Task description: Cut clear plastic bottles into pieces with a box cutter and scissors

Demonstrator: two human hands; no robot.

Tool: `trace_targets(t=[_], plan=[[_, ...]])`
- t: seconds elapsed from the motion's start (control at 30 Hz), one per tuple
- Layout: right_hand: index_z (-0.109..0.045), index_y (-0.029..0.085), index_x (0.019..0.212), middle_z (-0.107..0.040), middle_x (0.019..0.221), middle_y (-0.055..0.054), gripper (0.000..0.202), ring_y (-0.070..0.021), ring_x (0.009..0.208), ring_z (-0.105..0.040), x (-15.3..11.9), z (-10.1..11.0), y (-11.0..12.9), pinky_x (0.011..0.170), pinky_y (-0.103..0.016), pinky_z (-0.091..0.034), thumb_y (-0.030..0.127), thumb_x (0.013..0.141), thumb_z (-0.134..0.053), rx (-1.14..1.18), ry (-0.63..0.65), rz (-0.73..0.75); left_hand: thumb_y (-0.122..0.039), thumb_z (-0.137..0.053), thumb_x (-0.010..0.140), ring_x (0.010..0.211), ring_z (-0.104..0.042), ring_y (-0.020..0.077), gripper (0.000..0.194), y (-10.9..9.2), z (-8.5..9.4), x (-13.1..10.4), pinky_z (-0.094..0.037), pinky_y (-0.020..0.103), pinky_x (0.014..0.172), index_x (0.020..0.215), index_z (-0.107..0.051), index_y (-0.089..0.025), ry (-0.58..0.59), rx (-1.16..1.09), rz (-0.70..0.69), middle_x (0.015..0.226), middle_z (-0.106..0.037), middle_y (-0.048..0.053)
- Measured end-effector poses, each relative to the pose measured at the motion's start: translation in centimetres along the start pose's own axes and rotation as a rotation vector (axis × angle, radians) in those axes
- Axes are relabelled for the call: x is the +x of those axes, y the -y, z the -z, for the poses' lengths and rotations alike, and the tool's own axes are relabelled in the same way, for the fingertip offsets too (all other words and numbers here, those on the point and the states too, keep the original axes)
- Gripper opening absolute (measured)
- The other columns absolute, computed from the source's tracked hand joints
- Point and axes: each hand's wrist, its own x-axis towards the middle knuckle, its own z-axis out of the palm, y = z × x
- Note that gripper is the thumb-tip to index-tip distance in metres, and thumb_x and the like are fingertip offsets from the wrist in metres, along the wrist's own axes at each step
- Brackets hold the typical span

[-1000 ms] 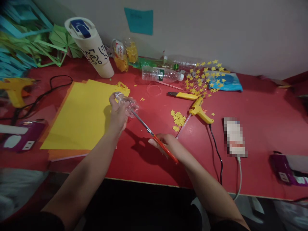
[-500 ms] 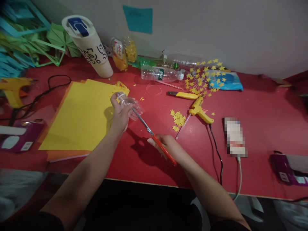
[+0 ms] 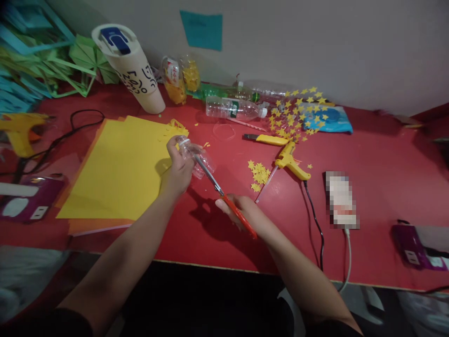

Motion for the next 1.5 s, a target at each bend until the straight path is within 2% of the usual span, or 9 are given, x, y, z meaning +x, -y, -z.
trace_targets(t=[0.17,0.37,0.47,0.6,0.77,1.0,1.2,1.33,1.5], plan=[[-0.040,0.024,0.067,-0.036,0.044,0.010,0.050,-0.0082,0.035,-0.040,0.0,-0.2,0.1,0.038,-0.022,-0.034,0.071,0.079,-0.054,0.040,0.000,-0.025,-0.026,-0.056,0.090,0.098,-0.065,0.0169,0.044,0.5,0.2,0.0,-0.057,0.040,0.086,0.123,-0.028,-0.036,0.027,-0.024,-0.023,0.105,-0.060,0.001],[-0.042,0.023,0.065,-0.040,0.044,0.009,0.053,-0.0077,0.034,-0.041,-0.1,-0.1,0.5,0.035,-0.021,-0.031,0.073,0.074,-0.059,0.004,-0.033,-0.027,-0.029,-0.055,0.090,0.100,-0.063,0.0199,0.047,0.8,0.5,0.1,-0.052,0.046,0.095,0.126,-0.026,-0.034,0.020,0.037,-0.028,0.106,-0.060,0.003],[-0.042,0.024,0.065,-0.038,0.043,0.010,0.054,-0.0078,0.032,-0.040,0.0,-0.2,0.8,0.035,-0.022,-0.033,0.075,0.072,-0.056,0.026,-0.020,-0.044,-0.028,-0.054,0.090,0.098,-0.062,0.0192,0.046,0.9,0.2,0.1,-0.053,0.046,0.093,0.126,-0.025,-0.034,0.014,0.040,-0.054,0.105,-0.059,0.003],[-0.041,0.024,0.065,-0.038,0.043,0.010,0.050,-0.0069,0.033,-0.039,0.0,-0.1,1.1,0.040,-0.024,-0.038,0.072,0.074,-0.054,0.039,-0.015,-0.036,-0.026,-0.056,0.089,0.097,-0.061,0.0181,0.048,1.2,-0.5,-0.1,-0.053,0.046,0.091,0.126,-0.029,-0.037,0.041,0.006,-0.135,0.104,-0.056,0.002],[-0.042,0.024,0.067,-0.038,0.043,0.011,0.045,-0.0068,0.033,-0.039,0.0,0.0,1.1,0.042,-0.025,-0.040,0.066,0.077,-0.054,0.074,0.011,-0.046,-0.026,-0.059,0.088,0.100,-0.061,0.0187,0.050,1.2,-0.8,-0.2,-0.054,0.045,0.090,0.128,-0.030,-0.038,0.038,-0.007,-0.153,0.106,-0.055,0.002],[-0.041,0.024,0.065,-0.037,0.043,0.010,0.049,-0.0067,0.032,-0.038,-0.2,0.0,1.0,0.034,-0.021,-0.033,0.069,0.075,-0.057,0.061,-0.026,-0.077,-0.028,-0.058,0.089,0.098,-0.061,0.0166,0.049,1.2,-0.7,-0.1,-0.054,0.044,0.090,0.127,-0.030,-0.038,0.043,0.013,-0.158,0.106,-0.055,0.001],[-0.041,0.024,0.065,-0.038,0.045,0.010,0.049,-0.0070,0.033,-0.039,-0.5,0.1,1.2,0.034,-0.021,-0.031,0.068,0.077,-0.059,0.050,-0.043,-0.059,-0.021,-0.058,0.087,0.097,-0.062,0.0168,0.051,0.8,-0.6,-0.2,-0.054,0.043,0.091,0.127,-0.031,-0.038,0.022,0.026,-0.145,0.106,-0.057,0.002],[-0.042,0.024,0.066,-0.037,0.045,0.011,0.048,-0.0061,0.033,-0.036,-0.4,0.2,1.2,0.038,-0.022,-0.036,0.067,0.076,-0.057,0.081,-0.018,-0.068,-0.020,-0.057,0.085,0.099,-0.062,0.0176,0.053,0.8,-0.6,-0.4,-0.055,0.044,0.091,0.128,-0.030,-0.036,0.065,0.032,-0.143,0.109,-0.056,0.003],[-0.041,0.024,0.066,-0.037,0.045,0.010,0.046,-0.0063,0.034,-0.036,-0.3,0.4,1.4,0.036,-0.022,-0.032,0.065,0.077,-0.057,0.081,-0.015,-0.087,-0.017,-0.055,0.083,0.103,-0.062,0.0182,0.058,1.2,-0.8,-0.6,-0.055,0.044,0.091,0.131,-0.028,-0.035,0.097,0.022,-0.158,0.113,-0.056,0.005]])
